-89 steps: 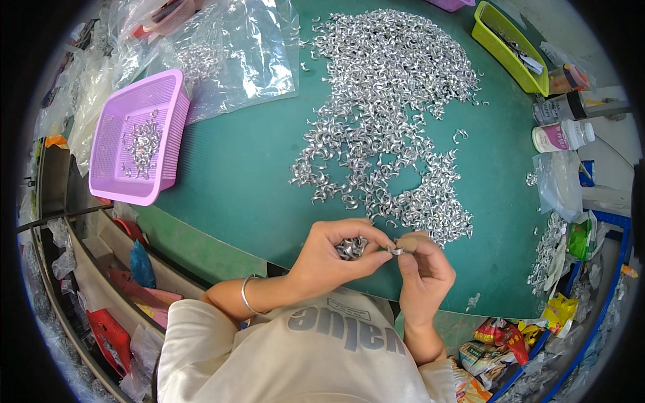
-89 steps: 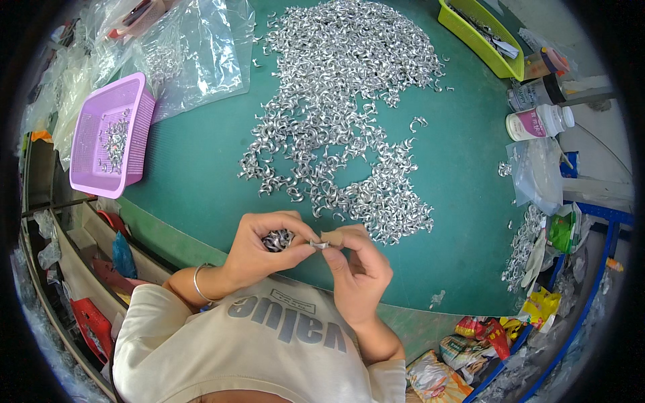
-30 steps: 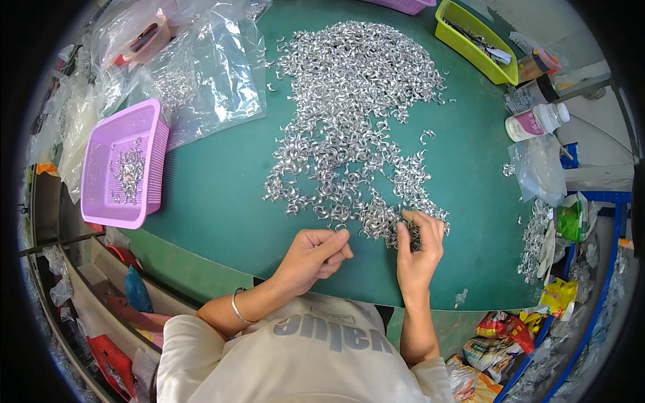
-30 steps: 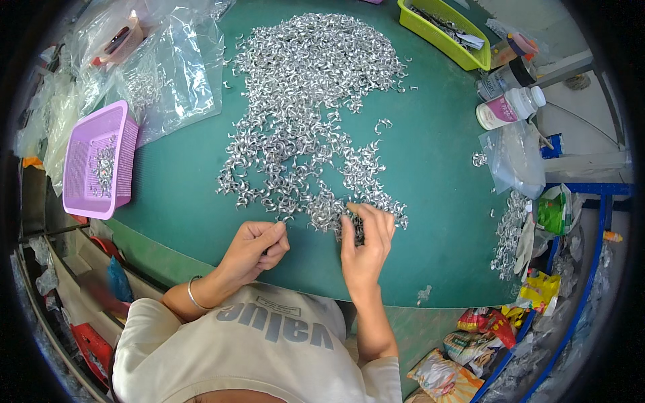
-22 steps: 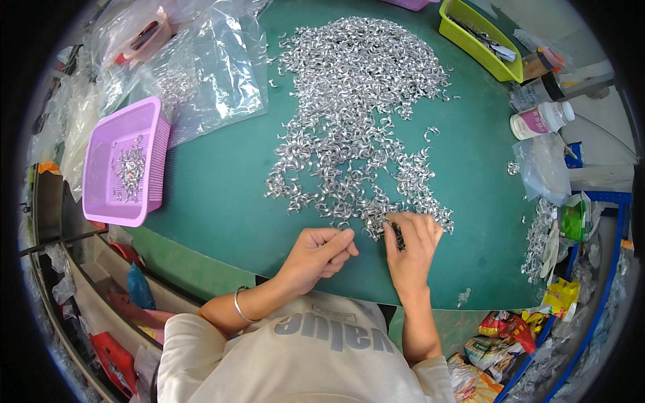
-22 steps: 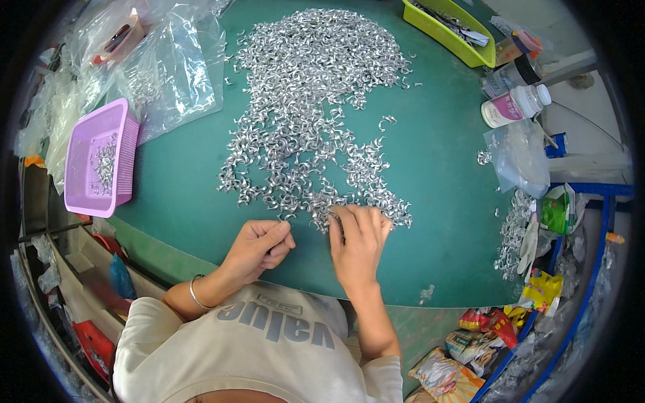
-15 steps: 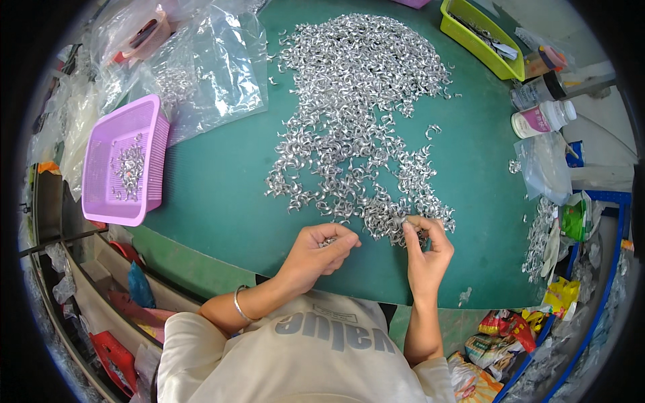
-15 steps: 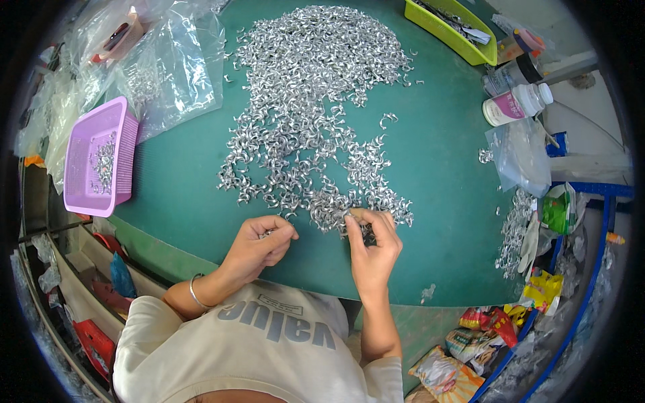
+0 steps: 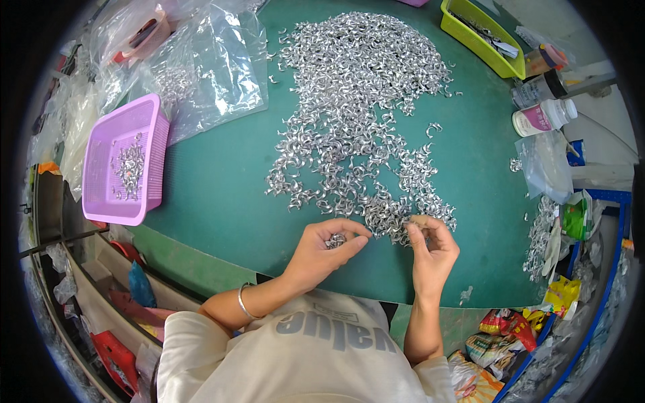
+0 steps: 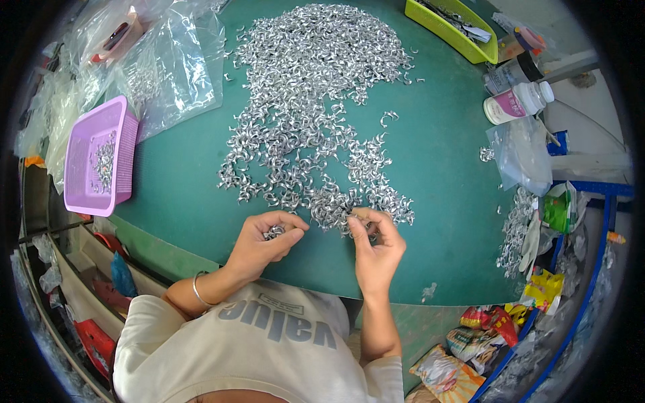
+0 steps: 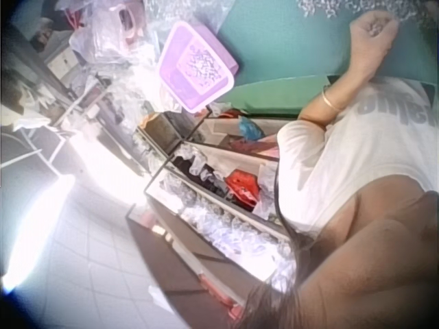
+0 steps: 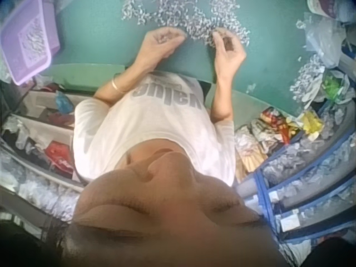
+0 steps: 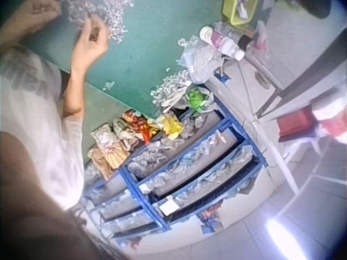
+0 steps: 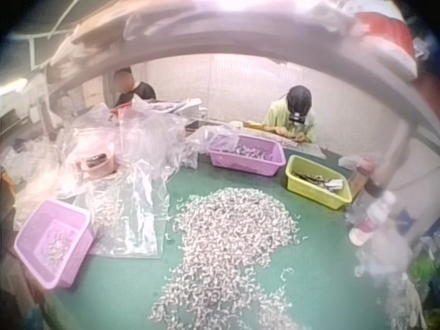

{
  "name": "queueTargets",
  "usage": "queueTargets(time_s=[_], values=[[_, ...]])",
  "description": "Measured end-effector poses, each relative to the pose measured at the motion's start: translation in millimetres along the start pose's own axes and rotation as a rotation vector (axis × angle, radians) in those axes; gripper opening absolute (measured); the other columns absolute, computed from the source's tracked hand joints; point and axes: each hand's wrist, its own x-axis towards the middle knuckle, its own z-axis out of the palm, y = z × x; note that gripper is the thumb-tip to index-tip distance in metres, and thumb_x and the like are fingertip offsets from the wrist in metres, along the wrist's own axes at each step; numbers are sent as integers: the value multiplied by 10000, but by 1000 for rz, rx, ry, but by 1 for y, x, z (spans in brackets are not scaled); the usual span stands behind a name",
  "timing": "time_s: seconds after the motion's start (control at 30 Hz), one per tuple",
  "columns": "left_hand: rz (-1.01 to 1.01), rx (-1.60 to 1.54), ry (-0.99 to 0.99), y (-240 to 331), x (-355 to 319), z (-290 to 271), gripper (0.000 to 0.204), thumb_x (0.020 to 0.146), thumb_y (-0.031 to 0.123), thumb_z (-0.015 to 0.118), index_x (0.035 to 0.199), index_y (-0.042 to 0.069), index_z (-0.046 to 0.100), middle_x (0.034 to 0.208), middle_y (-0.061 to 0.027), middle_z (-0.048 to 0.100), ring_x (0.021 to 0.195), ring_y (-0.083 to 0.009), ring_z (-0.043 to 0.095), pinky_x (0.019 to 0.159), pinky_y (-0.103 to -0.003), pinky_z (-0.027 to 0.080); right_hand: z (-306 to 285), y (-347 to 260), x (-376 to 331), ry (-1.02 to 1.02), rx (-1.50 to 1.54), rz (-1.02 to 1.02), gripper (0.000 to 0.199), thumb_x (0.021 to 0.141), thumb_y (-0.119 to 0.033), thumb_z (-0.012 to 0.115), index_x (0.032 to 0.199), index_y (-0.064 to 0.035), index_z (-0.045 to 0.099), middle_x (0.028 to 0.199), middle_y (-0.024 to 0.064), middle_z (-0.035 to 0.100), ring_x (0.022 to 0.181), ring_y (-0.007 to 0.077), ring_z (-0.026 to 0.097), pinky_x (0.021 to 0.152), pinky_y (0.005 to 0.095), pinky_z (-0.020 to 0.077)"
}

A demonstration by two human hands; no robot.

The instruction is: The person picks up small metal components from a pile by hand and fits them together, placing the completed items into a pink plastic tray.

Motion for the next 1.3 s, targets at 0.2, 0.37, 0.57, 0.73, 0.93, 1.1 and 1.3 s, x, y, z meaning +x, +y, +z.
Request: queueTargets(time_s=[0.2,0.37,0.57,0.73,0.93,1.1,1.3], values=[[254,174,-31,-1,3,5,223,730,18,649,951,10,622,632,37,483,583,-31,422,537,-183,362,6,-6,-13,-232,513,220,105,782,27,596,886,37,588,828,77,617,744,109,570,692,220,447],[201,221,-34,13,-2,10,158,714,-2,658,871,-5,647,646,12,528,603,-41,447,560,-198,383,8,-7,-21,-278,608,262,100,788,14,595,884,40,586,846,87,617,747,115,572,684,228,451],[253,189,7,10,-4,11,106,719,15,666,823,-2,653,605,2,503,575,-39,418,533,-194,359,12,-12,-25,-300,723,314,112,823,-55,576,885,38,582,835,88,612,741,123,562,676,231,432],[268,127,-23,9,-6,10,72,718,11,666,784,-11,650,625,-14,540,577,-50,431,532,-204,371,12,-9,-27,-368,850,450,141,849,-108,551,880,28,571,847,86,595,731,131,543,671,242,420],[217,71,-30,15,-10,10,64,723,11,662,773,-24,645,649,-22,566,594,-51,452,544,-202,384,14,-11,-31,-384,925,517,142,867,-115,522,876,21,559,855,83,583,731,134,534,673,250,418],[121,79,-50,16,-11,10,32,742,-1,640,766,-21,635,711,-42,606,630,-52,496,564,-198,390,14,-14,-33,-362,912,491,134,867,-109,517,868,20,552,844,80,582,728,135,529,685,248,414],[78,45,-92,14,-6,11,72,759,44,639,802,-11,626,722,-14,594,611,-37,477,546,-174,377,16,-21,-34,-230,532,196,113,818,-22,574,918,28,554,824,49,571,764,96,512,699,224,412]])
